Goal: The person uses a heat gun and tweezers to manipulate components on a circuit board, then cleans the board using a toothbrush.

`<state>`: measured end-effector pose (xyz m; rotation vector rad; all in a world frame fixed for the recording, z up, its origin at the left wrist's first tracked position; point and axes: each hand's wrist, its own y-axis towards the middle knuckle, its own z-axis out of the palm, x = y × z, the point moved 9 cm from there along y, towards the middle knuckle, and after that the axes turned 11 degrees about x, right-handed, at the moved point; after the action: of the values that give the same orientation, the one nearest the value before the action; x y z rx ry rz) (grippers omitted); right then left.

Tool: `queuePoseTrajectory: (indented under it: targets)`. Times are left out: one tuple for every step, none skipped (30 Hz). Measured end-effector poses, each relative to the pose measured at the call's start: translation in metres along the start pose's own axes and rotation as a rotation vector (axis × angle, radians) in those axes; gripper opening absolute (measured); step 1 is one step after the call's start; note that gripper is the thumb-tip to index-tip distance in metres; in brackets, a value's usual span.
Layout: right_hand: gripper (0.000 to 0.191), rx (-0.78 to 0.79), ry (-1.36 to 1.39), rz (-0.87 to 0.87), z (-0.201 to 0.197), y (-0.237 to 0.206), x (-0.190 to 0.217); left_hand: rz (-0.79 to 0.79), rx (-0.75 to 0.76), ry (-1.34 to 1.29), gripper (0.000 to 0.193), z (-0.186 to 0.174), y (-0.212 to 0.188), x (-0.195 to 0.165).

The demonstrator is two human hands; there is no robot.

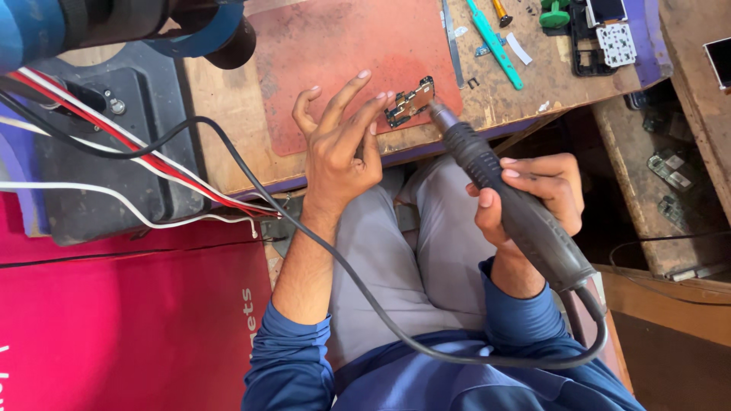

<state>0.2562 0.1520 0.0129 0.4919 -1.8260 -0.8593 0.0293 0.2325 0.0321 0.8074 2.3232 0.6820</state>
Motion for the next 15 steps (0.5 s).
queuePoseTrajectory:
  targets:
    - [0.040, -0.006, 0.042, 0.025, -0.0006, -0.0004, -0.0024, -0.001, 0.002, -0.002, 0.035, 0.0001, -0.0001, -0.0001]
    - [0.039, 0.008, -0.004, 0.013, 0.0003, -0.0003, 0.0001, -0.002, 0.003, -0.006, 0.035, 0.0003, -0.0003, -0.0002]
    - [0.038, 0.022, -0.050, 0.000, 0.0012, -0.0004, 0.0024, -0.001, 0.001, -0.005, 0.036, 0.0003, -0.0003, -0.0004]
    - [0.037, 0.036, -0.097, -0.014, 0.0022, -0.0003, 0.0047, 0.000, 0.000, -0.004, 0.036, 0.0003, -0.0003, -0.0005]
    - [0.038, 0.028, -0.052, -0.008, 0.0013, -0.0006, 0.0037, 0.002, -0.002, -0.002, 0.036, 0.0001, -0.0003, -0.0005]
    - [0.039, 0.019, -0.005, -0.002, 0.0006, -0.0009, 0.0025, 0.002, -0.004, -0.008, 0.036, -0.0001, -0.0003, -0.0002]
    - [0.040, 0.010, 0.042, 0.005, 0.0001, -0.0009, 0.0012, 0.001, -0.006, -0.014, 0.036, -0.0004, -0.0004, 0.0000]
    - [0.039, 0.008, 0.003, 0.002, 0.0003, -0.0009, 0.0019, -0.001, -0.007, -0.021, 0.036, -0.0005, -0.0006, 0.0003]
    - [0.038, 0.006, -0.039, 0.001, 0.0002, -0.0005, 0.0027, 0.001, -0.003, -0.013, 0.036, -0.0001, -0.0005, 0.0000]
    - [0.038, 0.008, -0.049, -0.004, 0.0008, -0.0002, 0.0034, 0.003, -0.001, -0.005, 0.037, 0.0001, -0.0004, -0.0003]
    - [0.038, 0.010, -0.059, -0.009, 0.0013, 0.0001, 0.0043, 0.006, -0.001, 0.004, 0.037, 0.0002, 0.0001, -0.0005]
    - [0.038, 0.013, -0.035, -0.016, 0.0018, 0.0003, 0.0048, 0.005, -0.004, -0.003, 0.037, 0.0002, 0.0003, -0.0003]
    - [0.038, 0.016, -0.010, -0.022, 0.0024, 0.0002, 0.0055, 0.003, -0.005, -0.009, 0.037, -0.0001, 0.0002, -0.0001]
    - [0.040, -0.001, 0.027, 0.003, 0.0013, -0.0001, 0.0032, 0.001, -0.006, -0.014, 0.036, -0.0003, 0.0001, 0.0002]
    - [0.041, -0.016, 0.064, 0.029, 0.0000, -0.0007, 0.0008, 0.000, -0.002, -0.008, 0.036, -0.0004, 0.0000, 0.0002]
